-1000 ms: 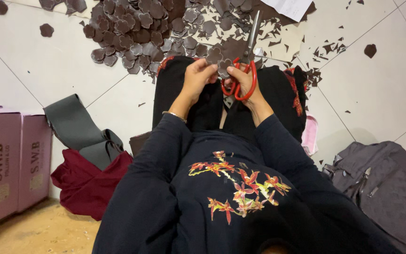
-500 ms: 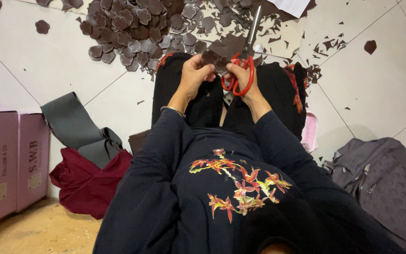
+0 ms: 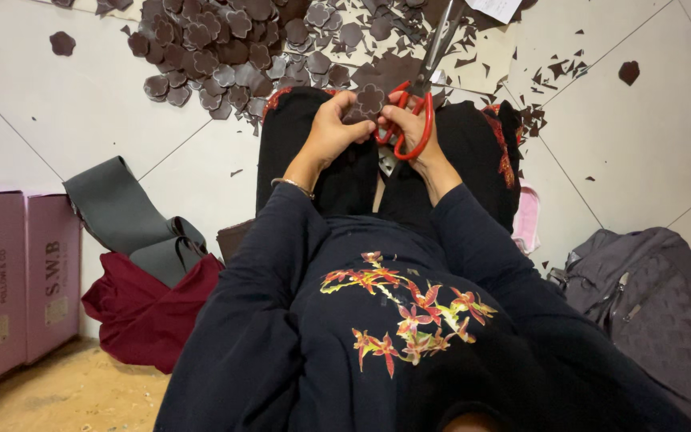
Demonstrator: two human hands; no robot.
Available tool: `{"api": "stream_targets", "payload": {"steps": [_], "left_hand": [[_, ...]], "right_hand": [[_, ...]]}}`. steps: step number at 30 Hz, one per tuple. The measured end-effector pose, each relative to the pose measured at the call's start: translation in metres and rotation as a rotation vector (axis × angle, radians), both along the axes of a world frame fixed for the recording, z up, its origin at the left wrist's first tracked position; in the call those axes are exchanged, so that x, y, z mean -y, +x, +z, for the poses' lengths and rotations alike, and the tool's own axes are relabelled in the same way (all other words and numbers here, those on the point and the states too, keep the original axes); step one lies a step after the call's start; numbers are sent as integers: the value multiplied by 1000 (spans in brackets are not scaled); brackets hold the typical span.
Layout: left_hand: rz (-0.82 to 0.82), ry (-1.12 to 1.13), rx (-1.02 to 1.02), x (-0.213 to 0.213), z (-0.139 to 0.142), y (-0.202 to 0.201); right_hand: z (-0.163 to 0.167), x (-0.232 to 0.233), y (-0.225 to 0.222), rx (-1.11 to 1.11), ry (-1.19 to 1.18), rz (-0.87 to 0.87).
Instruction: The person sits on the floor and uses red-handled scissors to cut small flower-shaped pieces from a brown patterned sheet. They repeatedly pick up the sheet, cut along the outlines, and place the finished shapes onto a growing pile on the floor.
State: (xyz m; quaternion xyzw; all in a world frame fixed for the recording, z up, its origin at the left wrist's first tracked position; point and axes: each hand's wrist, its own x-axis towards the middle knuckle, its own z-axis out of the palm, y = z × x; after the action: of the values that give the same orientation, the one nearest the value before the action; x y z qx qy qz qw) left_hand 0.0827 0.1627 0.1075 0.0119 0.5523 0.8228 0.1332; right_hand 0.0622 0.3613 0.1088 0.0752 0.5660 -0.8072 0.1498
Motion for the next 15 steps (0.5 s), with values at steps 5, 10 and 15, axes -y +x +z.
{"api": "stream_targets", "payload": {"steps": [5, 10, 15], "left_hand": [[13, 49, -64, -1, -3, 0], [189, 185, 115, 0, -4, -4], [342, 247, 144, 0, 7, -1]], "right_hand": [[3, 3, 2, -34, 71, 8], [-3, 5, 5, -86, 231, 143], [-11, 10, 10, -128, 315, 389]]}}
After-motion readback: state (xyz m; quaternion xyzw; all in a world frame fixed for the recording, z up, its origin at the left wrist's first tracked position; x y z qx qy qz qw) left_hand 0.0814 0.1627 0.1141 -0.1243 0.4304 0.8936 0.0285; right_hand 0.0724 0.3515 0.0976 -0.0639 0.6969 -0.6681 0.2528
